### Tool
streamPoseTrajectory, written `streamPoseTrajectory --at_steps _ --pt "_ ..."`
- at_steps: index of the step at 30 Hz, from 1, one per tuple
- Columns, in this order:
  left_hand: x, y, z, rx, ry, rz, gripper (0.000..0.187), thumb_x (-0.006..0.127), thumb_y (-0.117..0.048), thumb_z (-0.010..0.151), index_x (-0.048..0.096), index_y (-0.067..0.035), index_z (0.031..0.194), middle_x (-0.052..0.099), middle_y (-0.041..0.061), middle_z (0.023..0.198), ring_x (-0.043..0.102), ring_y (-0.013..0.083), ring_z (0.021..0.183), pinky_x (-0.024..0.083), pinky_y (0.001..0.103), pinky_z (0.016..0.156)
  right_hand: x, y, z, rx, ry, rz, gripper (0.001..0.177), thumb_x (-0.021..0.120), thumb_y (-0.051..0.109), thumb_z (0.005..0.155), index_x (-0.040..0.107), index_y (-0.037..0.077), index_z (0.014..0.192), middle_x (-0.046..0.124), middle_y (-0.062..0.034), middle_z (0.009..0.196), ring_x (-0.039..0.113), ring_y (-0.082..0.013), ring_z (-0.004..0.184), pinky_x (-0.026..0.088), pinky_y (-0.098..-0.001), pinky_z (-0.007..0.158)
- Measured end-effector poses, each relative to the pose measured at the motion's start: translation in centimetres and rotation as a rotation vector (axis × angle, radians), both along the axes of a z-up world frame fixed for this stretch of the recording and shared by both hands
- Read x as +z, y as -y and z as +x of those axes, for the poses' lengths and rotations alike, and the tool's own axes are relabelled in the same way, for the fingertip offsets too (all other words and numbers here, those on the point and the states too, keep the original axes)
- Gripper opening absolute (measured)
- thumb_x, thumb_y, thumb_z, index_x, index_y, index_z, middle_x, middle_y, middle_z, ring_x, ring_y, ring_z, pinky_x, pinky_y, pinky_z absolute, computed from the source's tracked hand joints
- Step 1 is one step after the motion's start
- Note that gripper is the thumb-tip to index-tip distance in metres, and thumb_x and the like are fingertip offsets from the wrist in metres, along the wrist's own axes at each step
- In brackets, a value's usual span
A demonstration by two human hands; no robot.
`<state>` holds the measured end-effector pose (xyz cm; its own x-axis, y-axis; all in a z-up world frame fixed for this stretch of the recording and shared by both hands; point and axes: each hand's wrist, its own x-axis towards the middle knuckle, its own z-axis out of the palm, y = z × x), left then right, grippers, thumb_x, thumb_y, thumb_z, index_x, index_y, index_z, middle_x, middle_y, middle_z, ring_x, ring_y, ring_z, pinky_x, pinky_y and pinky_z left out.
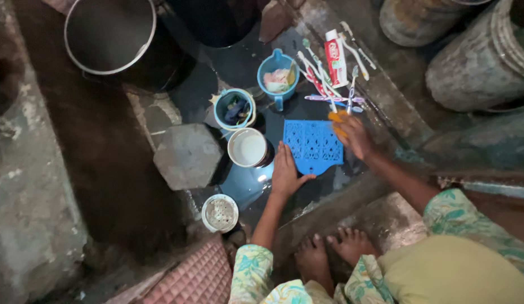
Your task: The person cleans a blue plastic organizer tray by hand and with a yellow cloth while sitting on the floor in a wash area.
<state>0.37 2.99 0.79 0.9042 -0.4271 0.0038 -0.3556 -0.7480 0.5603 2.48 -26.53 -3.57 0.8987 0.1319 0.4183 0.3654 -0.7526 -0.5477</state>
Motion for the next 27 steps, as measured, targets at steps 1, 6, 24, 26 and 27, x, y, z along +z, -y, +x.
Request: streamPoseTrajectory --at_steps 1,6,24,26,27 --pt "0.1 -0.1 -0.4 -0.004 0.006 -0.009 0.143 0.087 -0.067 0.062 0.017 0.018 0.154 0.016 0.037 0.164 0.019 0.0453 0.155 0.021 0.048 0.125 0.5 -0.8 -0.2 0.006 0.007 0.009 0.029 0.07 0.012 0.093 0.067 0.006 0.121 0.064 -0.0145 0.137 0.059 -0.0335 0.132 0.047 -0.0445 0.113" --pt "0.6 0.3 -0.5 0.037 -0.031 0.08 0.143 0.084 -0.071 0.061 0.017 0.016 0.153 0.017 0.035 0.164 0.019 0.0423 0.155 0.019 0.051 0.123 2.5 -5.4 -3.5 0.219 0.007 0.105 0.028 0.07 0.008 0.093 0.067 0.003 0.12 0.065 -0.0159 0.137 0.06 -0.0335 0.13 0.046 -0.0463 0.112" --pt "0.2 5.7 -0.4 0.37 -0.018 0.169 0.129 0.083 -0.064 0.069 0.025 0.018 0.151 0.028 0.038 0.157 0.055 0.0449 0.12 0.048 0.049 0.101 2.4 -7.5 -0.8 0.188 -0.074 -0.015 0.028 0.071 0.009 0.091 0.072 0.006 0.119 0.067 -0.0128 0.133 0.057 -0.0348 0.129 0.043 -0.0459 0.114" --pt "0.2 5.7 -0.3 0.356 -0.073 0.232 0.125 0.086 -0.055 0.068 0.026 0.016 0.152 0.028 0.036 0.158 0.056 0.0421 0.118 0.048 0.048 0.1 2.7 -8.2 -2.2 0.301 -0.075 -0.058 0.029 0.07 0.008 0.089 0.072 0.003 0.117 0.067 -0.0155 0.134 0.058 -0.0351 0.127 0.041 -0.0488 0.113" --pt "0.2 5.6 -0.3 0.347 -0.123 0.253 0.125 0.087 -0.052 0.066 0.026 0.015 0.152 0.028 0.034 0.158 0.055 0.0415 0.119 0.048 0.049 0.098 3.1 -7.7 -2.5 0.269 -0.066 -0.021 0.029 0.07 0.008 0.09 0.072 0.003 0.119 0.067 -0.0156 0.132 0.057 -0.0356 0.128 0.041 -0.0487 0.113"
